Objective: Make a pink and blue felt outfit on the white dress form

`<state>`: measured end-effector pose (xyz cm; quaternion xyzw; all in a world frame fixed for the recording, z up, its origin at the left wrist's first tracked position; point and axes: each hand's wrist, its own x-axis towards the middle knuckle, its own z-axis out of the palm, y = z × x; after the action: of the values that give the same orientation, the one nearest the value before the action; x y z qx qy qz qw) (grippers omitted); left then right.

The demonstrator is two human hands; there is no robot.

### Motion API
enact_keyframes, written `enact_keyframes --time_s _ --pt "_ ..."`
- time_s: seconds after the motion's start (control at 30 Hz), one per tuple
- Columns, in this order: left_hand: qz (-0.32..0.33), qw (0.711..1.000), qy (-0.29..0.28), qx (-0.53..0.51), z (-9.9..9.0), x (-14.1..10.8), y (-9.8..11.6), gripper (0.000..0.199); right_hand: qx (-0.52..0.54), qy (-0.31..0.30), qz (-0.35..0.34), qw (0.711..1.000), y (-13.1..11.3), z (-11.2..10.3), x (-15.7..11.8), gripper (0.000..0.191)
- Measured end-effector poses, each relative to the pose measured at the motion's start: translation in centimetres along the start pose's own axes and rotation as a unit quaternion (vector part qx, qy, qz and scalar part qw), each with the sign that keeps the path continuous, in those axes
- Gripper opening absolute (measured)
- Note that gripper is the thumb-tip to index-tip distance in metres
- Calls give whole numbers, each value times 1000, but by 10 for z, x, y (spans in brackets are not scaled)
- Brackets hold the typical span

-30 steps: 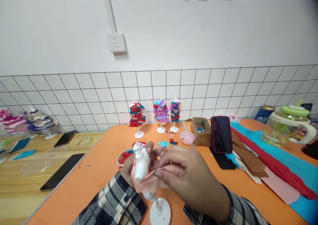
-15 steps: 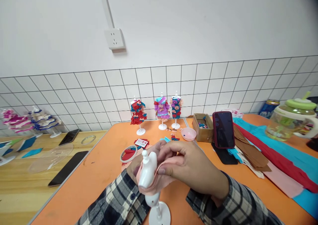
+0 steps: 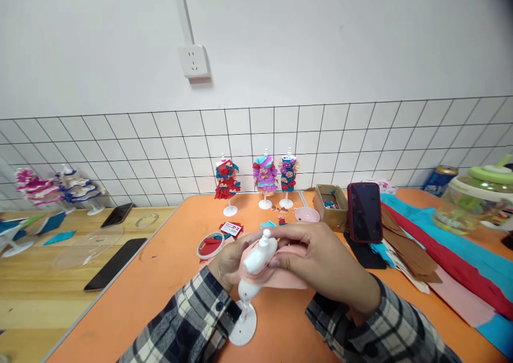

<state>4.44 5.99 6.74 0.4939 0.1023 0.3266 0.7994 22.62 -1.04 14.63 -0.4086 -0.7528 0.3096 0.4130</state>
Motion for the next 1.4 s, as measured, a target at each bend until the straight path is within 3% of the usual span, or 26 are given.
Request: enact_keyframes --time_s 0.07,0.13,0.27,0.33,0.47,0.6,0.73,0.93,1.13,1.27,1.4 --pt "-11 1000 -20 -12 -3 2 13 43 -51 41 1 998 3 -2 1 27" --pt "18 1000 -1 11 -5 3 25 44 -102 82 4 991 6 -2 2 24" --pt "98 983 25 155 2 -1 42 62 -151 120 13 981 9 0 4 22" --pt "107 973 38 203 10 -3 44 61 -159 128 11 979 10 1 4 22" --pt "113 960 124 226 25 -2 39 41 -163 148 13 975 13 1 4 20" --pt "128 949 143 251 25 -2 37 38 -144 146 26 979 10 -3 4 25" --pt "133 956 115 234 18 -4 41 43 -103 126 31 986 8 -6 3 22" --pt "145 967 63 200 16 -4 43 39 -114 134 -40 984 10 -7 2 12" --pt "143 968 69 196 12 -6 45 42 -42 102 10 994 3 -6 -1 21" --pt "143 963 77 214 9 -10 47 42 -21 101 33 994 2 -5 -2 11" --pt "132 975 41 177 13 -10 45 42 -5 89 31 996 3 -6 -1 13"
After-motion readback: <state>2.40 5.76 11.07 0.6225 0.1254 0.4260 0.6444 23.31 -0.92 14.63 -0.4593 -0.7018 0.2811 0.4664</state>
